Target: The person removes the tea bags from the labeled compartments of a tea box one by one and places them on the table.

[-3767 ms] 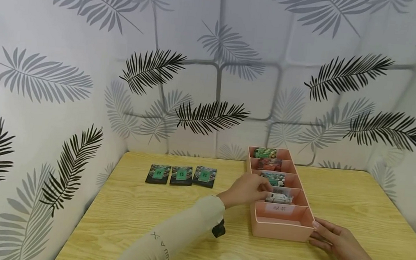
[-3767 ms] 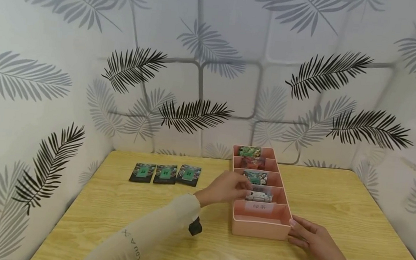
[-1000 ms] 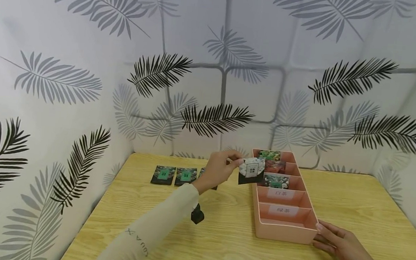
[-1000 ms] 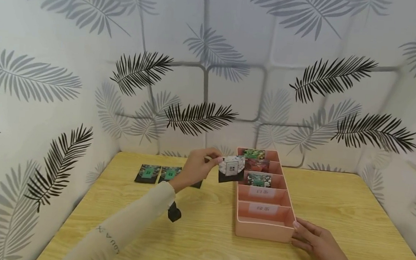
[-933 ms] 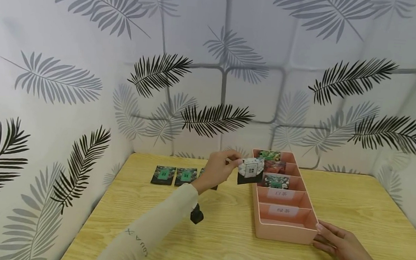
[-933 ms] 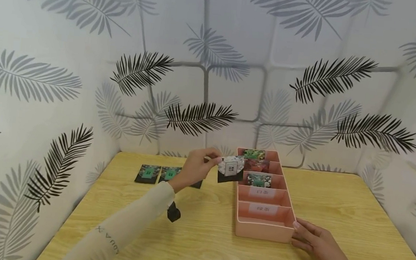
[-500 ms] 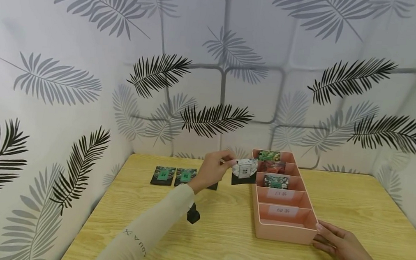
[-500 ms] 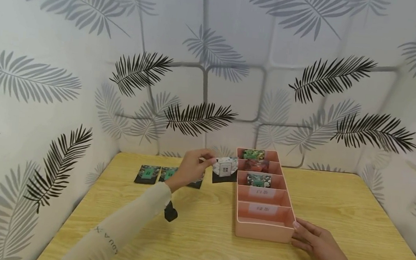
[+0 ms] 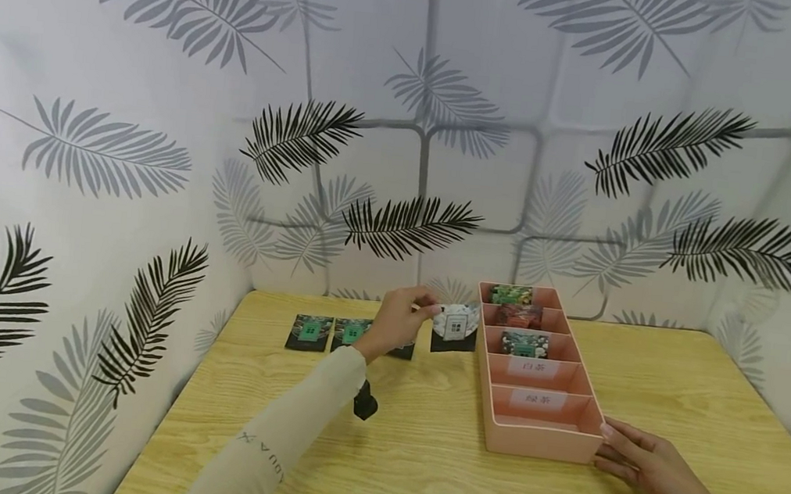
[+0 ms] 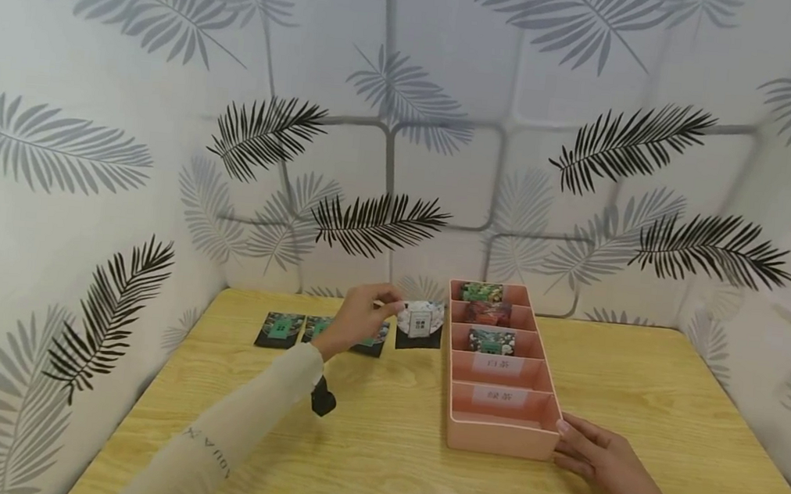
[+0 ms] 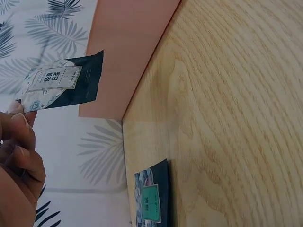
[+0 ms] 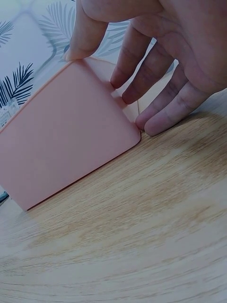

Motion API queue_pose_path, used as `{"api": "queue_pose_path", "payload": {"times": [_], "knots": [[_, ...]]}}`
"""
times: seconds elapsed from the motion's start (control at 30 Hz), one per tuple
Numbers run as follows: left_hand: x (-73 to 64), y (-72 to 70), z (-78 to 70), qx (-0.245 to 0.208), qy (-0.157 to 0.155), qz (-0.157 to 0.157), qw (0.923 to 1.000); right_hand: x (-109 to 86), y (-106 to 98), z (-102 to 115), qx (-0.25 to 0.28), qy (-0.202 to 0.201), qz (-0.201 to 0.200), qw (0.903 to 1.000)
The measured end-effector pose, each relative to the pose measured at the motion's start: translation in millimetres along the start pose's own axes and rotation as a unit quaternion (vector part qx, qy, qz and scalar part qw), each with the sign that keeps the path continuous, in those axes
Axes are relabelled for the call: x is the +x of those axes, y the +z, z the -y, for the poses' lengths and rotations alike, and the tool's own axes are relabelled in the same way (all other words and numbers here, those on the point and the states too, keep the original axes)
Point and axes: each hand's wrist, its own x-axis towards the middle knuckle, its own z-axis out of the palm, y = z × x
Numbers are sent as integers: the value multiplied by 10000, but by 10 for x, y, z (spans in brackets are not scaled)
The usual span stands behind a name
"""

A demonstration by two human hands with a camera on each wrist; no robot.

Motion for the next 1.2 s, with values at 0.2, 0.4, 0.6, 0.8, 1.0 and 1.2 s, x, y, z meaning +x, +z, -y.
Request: {"api": "queue_pose_path", "payload": {"times": [0.2,0.4,0.6,0.8,1.0,1.2], "knots": [[5,20,62,-137,-349,117,9992,-6,10,13,81,-10,-23,10000],[50,91,143,-38,-414,132,9990,-13,-23,0,64,21,-51,10000],[92,160,285,-99,-596,226,9979,6,-38,-14,-32,28,-103,9999],[102,204,385,-357,-867,277,9952,-8,-20,-20,31,-6,-121,9999],[147,251,461,-433,-939,324,9941,-16,-29,-13,20,-96,-173,9998],[131,306,570,-584,-1143,311,9912,-23,-16,-32,131,-210,-155,9996]]}}
